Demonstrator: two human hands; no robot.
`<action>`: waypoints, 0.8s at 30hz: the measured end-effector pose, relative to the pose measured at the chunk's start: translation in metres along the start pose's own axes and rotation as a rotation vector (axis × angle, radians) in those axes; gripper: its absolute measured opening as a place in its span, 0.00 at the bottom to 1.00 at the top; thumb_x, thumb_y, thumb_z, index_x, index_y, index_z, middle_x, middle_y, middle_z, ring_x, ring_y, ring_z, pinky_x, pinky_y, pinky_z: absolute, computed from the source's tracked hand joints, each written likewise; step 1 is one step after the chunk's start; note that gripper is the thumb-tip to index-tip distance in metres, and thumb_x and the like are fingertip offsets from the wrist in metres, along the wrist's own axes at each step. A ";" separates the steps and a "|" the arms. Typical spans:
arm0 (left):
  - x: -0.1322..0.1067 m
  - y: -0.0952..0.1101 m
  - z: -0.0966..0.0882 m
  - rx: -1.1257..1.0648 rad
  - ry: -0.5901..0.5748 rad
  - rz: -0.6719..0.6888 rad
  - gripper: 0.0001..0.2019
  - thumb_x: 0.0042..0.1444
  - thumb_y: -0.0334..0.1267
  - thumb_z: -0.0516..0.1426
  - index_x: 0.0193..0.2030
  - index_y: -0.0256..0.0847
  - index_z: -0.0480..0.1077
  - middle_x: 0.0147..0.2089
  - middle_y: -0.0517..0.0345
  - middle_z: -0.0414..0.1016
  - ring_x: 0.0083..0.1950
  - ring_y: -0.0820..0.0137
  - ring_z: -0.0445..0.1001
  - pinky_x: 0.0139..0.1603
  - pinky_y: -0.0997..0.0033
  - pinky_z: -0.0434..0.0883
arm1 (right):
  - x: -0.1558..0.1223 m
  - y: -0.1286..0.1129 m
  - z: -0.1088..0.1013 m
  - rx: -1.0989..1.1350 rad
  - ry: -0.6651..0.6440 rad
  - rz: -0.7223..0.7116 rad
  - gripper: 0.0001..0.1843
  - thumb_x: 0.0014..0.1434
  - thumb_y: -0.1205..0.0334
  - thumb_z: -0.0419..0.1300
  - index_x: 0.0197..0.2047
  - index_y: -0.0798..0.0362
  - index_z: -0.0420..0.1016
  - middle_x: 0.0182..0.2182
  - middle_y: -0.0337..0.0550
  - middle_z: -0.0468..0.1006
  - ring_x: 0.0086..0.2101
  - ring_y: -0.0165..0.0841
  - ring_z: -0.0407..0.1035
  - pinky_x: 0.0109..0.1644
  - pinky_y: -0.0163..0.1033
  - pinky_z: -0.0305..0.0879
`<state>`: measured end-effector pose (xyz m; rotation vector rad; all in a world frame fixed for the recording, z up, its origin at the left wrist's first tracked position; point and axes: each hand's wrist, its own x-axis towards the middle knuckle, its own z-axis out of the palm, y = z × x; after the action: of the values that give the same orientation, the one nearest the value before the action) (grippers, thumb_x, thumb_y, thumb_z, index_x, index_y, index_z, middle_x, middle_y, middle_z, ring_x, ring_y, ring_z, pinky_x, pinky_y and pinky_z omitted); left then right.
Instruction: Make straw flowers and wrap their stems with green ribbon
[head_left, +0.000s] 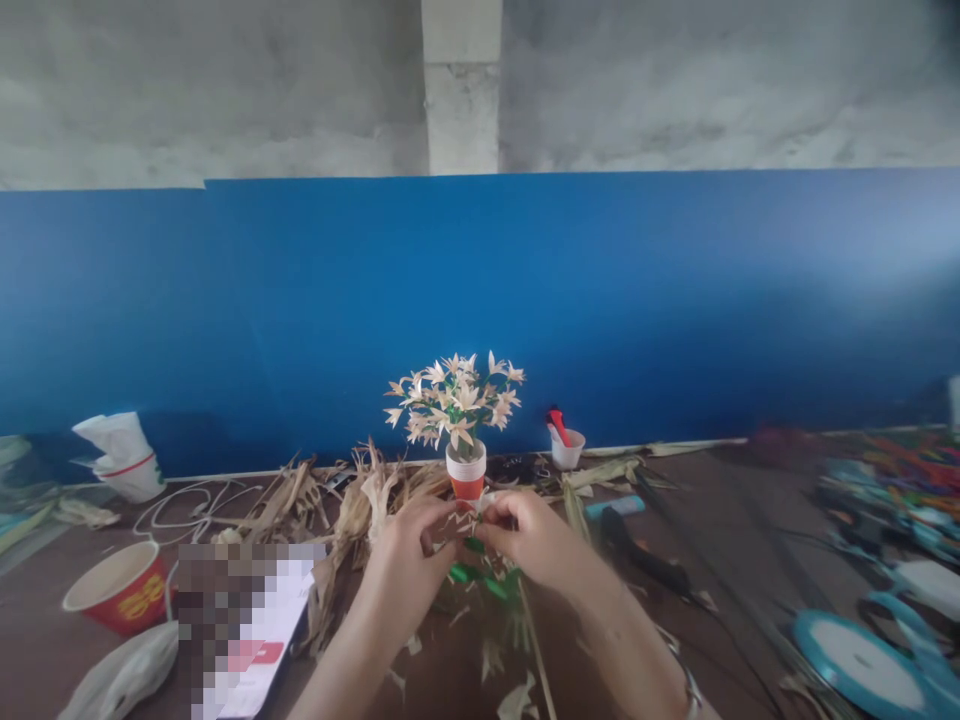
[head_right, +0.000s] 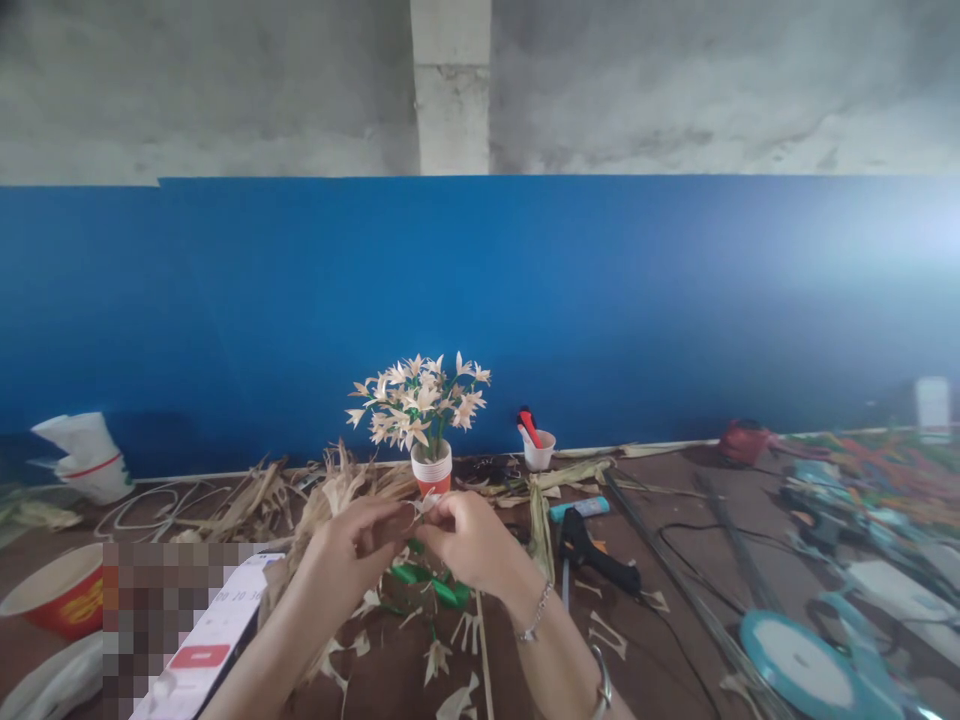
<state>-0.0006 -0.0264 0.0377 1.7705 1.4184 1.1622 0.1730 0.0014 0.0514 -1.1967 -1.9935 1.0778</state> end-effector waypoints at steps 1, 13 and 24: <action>0.000 0.001 0.001 -0.043 -0.022 -0.066 0.16 0.45 0.31 0.57 0.43 0.42 0.75 0.43 0.51 0.78 0.30 0.67 0.75 0.27 0.69 0.70 | 0.000 0.000 0.000 -0.004 0.005 -0.001 0.10 0.53 0.61 0.56 0.25 0.57 0.70 0.18 0.34 0.64 0.21 0.26 0.56 0.26 0.32 0.52; 0.005 -0.021 0.018 -0.328 -0.182 -0.277 0.04 0.42 0.35 0.60 0.23 0.36 0.72 0.18 0.60 0.72 0.19 0.72 0.69 0.21 0.73 0.65 | -0.002 -0.006 0.005 -0.019 0.053 -0.011 0.10 0.48 0.66 0.56 0.18 0.55 0.59 0.17 0.33 0.61 0.22 0.25 0.53 0.26 0.31 0.48; 0.009 -0.018 0.009 -0.388 -0.275 -0.369 0.11 0.42 0.42 0.62 0.23 0.37 0.67 0.18 0.59 0.74 0.19 0.72 0.72 0.22 0.73 0.68 | -0.003 -0.014 0.008 0.080 0.098 0.008 0.09 0.45 0.66 0.55 0.18 0.53 0.58 0.17 0.32 0.60 0.22 0.25 0.54 0.26 0.32 0.49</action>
<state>-0.0005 -0.0127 0.0210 1.2771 1.1944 0.8854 0.1620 -0.0081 0.0593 -1.1931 -1.8556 1.0714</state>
